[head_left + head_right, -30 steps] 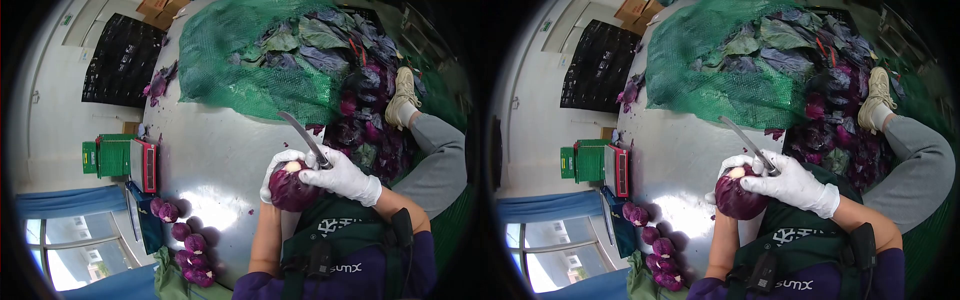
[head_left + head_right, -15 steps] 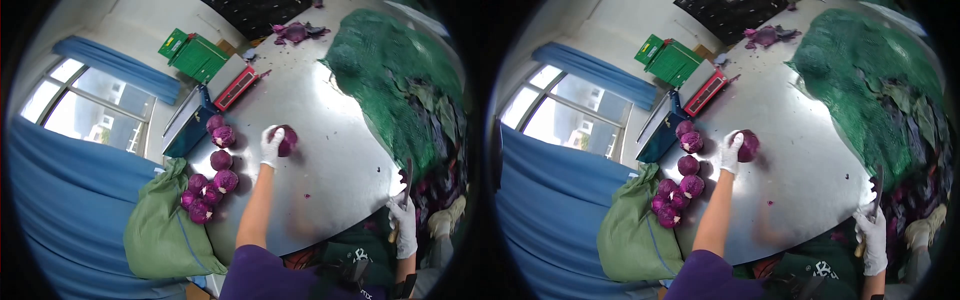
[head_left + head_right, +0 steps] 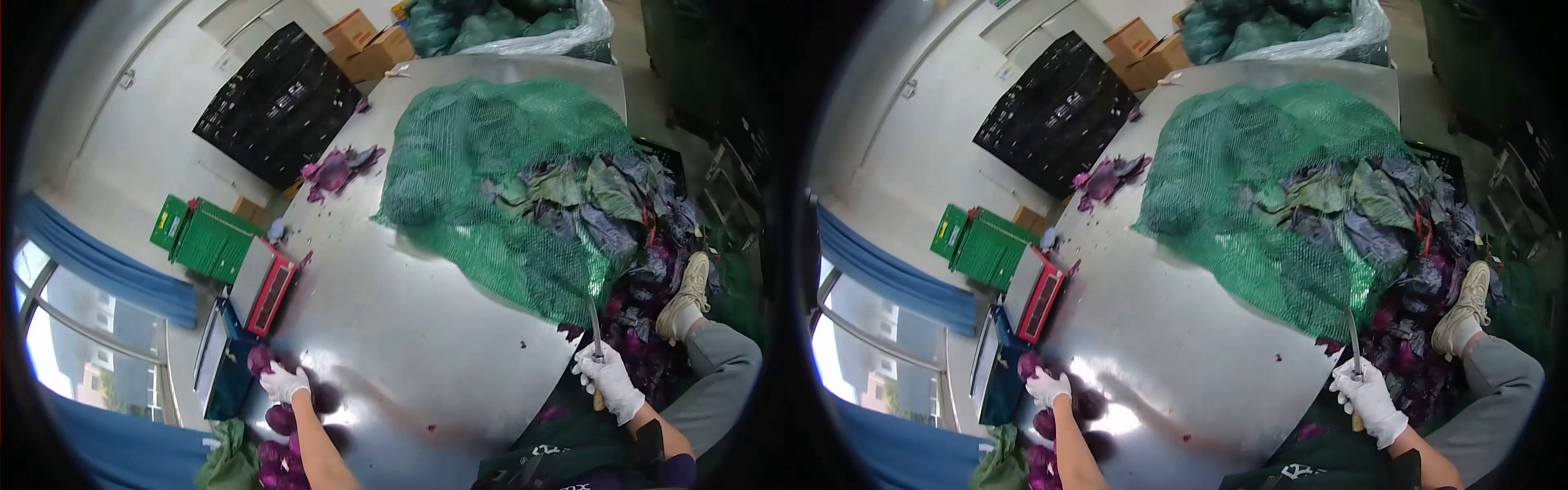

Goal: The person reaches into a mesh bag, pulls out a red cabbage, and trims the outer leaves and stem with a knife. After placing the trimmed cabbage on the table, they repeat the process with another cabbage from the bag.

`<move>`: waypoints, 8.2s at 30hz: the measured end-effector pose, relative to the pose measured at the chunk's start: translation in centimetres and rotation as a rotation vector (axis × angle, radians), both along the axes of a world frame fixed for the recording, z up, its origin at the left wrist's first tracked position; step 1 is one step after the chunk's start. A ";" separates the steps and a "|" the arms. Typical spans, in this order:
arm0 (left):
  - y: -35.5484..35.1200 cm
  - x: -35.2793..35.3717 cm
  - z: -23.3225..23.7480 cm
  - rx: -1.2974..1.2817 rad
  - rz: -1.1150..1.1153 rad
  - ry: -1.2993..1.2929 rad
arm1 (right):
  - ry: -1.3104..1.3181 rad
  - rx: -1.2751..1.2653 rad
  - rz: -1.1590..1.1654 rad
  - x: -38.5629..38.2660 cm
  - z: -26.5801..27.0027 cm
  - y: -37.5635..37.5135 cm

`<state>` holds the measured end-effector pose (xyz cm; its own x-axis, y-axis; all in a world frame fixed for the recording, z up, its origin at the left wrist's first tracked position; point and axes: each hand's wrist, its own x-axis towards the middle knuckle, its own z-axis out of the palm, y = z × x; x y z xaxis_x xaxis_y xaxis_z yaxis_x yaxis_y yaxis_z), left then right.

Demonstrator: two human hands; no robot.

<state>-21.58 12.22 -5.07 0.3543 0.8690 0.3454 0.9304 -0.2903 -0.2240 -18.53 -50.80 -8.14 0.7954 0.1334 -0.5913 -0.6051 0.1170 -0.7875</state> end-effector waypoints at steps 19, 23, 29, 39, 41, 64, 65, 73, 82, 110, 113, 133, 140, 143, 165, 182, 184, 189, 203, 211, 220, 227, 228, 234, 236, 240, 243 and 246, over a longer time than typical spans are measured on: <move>-33.7 44.3 3.7 -0.248 -1.075 0.706 | -0.034 -0.052 -0.126 2.2 -2.0 1.4; -25.6 45.0 6.4 -0.269 -0.919 0.709 | -0.053 0.008 -0.125 3.0 -3.2 1.8; -22.9 47.6 3.3 -0.686 -0.826 0.645 | -0.140 0.057 -0.140 3.5 -2.4 0.9; -31.7 34.8 2.7 -0.293 -1.596 0.227 | -0.457 -0.102 0.003 1.5 -4.4 2.5; -34.2 33.1 3.0 -0.456 -1.674 0.158 | -0.468 -0.181 0.101 1.3 -3.9 2.2; -44.4 16.0 7.2 -1.764 -1.198 0.671 | -0.829 -0.293 -0.265 -0.2 2.7 0.1; -44.5 15.4 7.4 -1.642 -1.224 0.730 | -0.761 -0.260 -0.261 -0.7 2.2 0.0; -44.4 3.6 0.5 -0.771 -1.496 -0.326 | -0.444 -0.039 -0.342 0.0 2.9 -2.5; -45.0 7.3 0.4 -1.540 -1.289 -0.497 | -0.225 -0.425 -0.419 8.9 -3.6 -11.6; -45.2 8.2 0.1 -1.441 -1.509 -0.391 | -0.454 -0.783 0.486 3.7 -4.5 -2.0; -41.9 7.1 -0.5 -1.828 -1.280 -0.433 | -0.374 -0.566 0.289 1.6 -1.8 -1.9; -41.8 5.6 1.8 -1.131 -1.632 -0.344 | -0.813 -0.480 0.097 -1.2 0.1 -0.1; -42.2 4.3 -1.3 -1.339 -1.553 -0.414 | -0.771 -0.650 0.338 -0.9 2.9 -0.3; -42.2 4.3 -1.0 -1.199 -1.649 -0.369 | -0.777 -0.638 0.250 -0.4 1.4 0.2; -39.1 2.0 -0.7 -1.153 -1.746 -0.348 | -0.976 -0.535 0.104 -1.4 1.6 1.0; -43.4 -1.4 -0.7 -0.887 -1.512 -0.336 | -0.849 -0.710 0.137 -5.2 0.8 2.8; -43.6 -1.6 -0.9 -0.919 -1.501 -0.383 | -0.900 -0.650 -0.011 -4.9 0.1 3.0; -43.7 -2.1 -0.4 -0.871 -1.470 -0.373 | -0.208 -0.299 -0.119 -1.9 -4.3 -1.8; -43.7 -2.2 -1.6 -1.433 -1.239 -0.463 | -0.775 -0.535 0.201 -2.7 3.4 1.9; -43.4 -2.0 -0.3 -0.937 -1.424 -0.414 | -0.279 -0.604 -0.242 -0.5 -5.5 -5.4; -43.2 0.7 0.4 -1.142 -1.600 -0.415 | -0.660 -0.443 0.073 -2.3 3.4 1.7; -44.2 -0.4 -2.3 -1.305 -1.444 -0.700 | -0.665 -0.552 0.066 -2.3 2.9 1.7; -43.7 -0.3 -2.0 -1.258 -1.481 -0.635 | -0.719 -0.618 0.068 -2.2 1.8 1.4; -43.3 0.6 -0.5 -1.069 -1.525 -0.444 | -0.525 -0.686 -0.336 1.0 -4.4 -7.8; -43.3 0.8 -0.4 -1.154 -1.477 -0.462 | -0.276 -0.283 -0.400 1.2 0.5 -8.5; -43.5 2.2 0.3 -1.073 -1.610 -0.325 | -0.497 -0.601 -0.185 0.7 -2.9 -6.0; -43.7 2.5 0.9 -0.978 -1.643 -0.268 | -0.755 -0.832 -0.183 -0.7 -0.7 -4.0; -43.4 2.7 0.7 -1.021 -1.636 -0.291 | -0.565 -0.890 0.223 -2.3 1.3 -4.2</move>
<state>-18.86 -31.22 -4.33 0.9318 -0.3068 0.1940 -0.3566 -0.6739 0.6471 -20.82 -54.97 -6.82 0.9947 0.0126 -0.1024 -0.0639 -0.7037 -0.7076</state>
